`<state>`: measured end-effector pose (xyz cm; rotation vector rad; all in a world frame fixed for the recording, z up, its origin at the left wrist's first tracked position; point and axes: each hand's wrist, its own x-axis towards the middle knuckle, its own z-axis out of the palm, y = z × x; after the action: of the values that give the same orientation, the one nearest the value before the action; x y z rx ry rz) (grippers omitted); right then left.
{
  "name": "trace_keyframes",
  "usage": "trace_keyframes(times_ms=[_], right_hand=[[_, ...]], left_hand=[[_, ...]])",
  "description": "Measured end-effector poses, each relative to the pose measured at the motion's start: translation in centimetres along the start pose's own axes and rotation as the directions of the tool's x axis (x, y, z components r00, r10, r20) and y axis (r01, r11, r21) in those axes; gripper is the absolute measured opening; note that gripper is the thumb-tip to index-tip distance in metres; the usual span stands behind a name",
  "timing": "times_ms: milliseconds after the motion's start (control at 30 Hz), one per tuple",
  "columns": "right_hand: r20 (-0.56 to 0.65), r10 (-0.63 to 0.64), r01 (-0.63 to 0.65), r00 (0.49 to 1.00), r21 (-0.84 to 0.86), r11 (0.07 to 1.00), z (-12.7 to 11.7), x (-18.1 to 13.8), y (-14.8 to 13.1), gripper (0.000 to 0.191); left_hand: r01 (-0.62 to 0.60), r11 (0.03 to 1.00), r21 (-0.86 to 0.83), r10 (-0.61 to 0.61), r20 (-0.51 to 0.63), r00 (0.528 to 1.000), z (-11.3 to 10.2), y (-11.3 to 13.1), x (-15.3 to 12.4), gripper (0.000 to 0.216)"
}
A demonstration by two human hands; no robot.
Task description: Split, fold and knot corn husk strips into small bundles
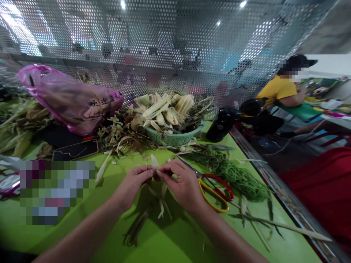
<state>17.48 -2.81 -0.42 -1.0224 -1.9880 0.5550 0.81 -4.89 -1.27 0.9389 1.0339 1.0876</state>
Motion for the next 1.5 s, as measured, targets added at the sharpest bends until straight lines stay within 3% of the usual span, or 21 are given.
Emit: trace_keyframes(times_ms=[267, 433, 567, 633, 833, 967, 1100, 1333, 1500], right_hand=[[0.015, 0.073, -0.073, 0.997, 0.013, 0.997, 0.1, -0.1, -0.1, 0.009], [0.02, 0.231, -0.232, 0.973, 0.147, 0.962, 0.2, -0.1, -0.3, 0.012], [0.029, 0.328, -0.32, 0.944, 0.315, 0.893, 0.3, 0.0, 0.0, 0.016], [0.059, 0.32, -0.321, 0.945, 0.336, 0.886, 0.3, 0.2, 0.1, 0.019], [0.049, 0.172, -0.178, 0.984, 0.167, 0.97, 0.0, 0.3, -0.3, 0.012], [0.055, 0.254, -0.259, 0.966, 0.279, 0.925, 0.1, 0.2, -0.3, 0.016], [0.054, 0.348, -0.338, 0.936, 0.414, 0.845, 0.4, 0.1, -0.3, 0.017], [0.082, 0.38, -0.363, 0.922, 0.528, 0.767, 1.0, 0.0, -0.8, 0.017], [0.09, 0.375, -0.368, 0.922, 0.501, 0.783, 1.3, -0.3, -0.7, 0.015]], left_hand=[[-0.027, 0.994, -0.107, 0.023, -0.036, 0.999, 0.0, -0.5, 0.3, 0.016], [-0.054, 0.997, -0.049, 0.054, -0.001, 0.999, 0.2, -0.3, 0.2, 0.021], [-0.143, 0.987, 0.078, 0.139, 0.054, 0.989, 0.2, -0.3, 0.2, 0.023], [-0.172, 0.972, 0.159, 0.164, 0.065, 0.984, 0.0, -0.3, 0.3, 0.021], [-0.155, 0.939, 0.306, 0.153, 0.031, 0.988, -0.5, -0.5, 0.6, 0.021], [-0.088, 0.989, 0.121, 0.086, 0.017, 0.996, -0.3, -0.3, 0.5, 0.026], [-0.096, 0.993, -0.075, 0.1, 0.06, 0.993, 0.0, -0.3, 0.4, 0.027], [-0.065, 0.997, -0.036, 0.065, -0.027, 0.998, 0.3, -0.6, 0.2, 0.021], [-0.05, 0.999, -0.016, 0.049, -0.057, 0.997, 0.7, -0.5, 0.0, 0.02]])
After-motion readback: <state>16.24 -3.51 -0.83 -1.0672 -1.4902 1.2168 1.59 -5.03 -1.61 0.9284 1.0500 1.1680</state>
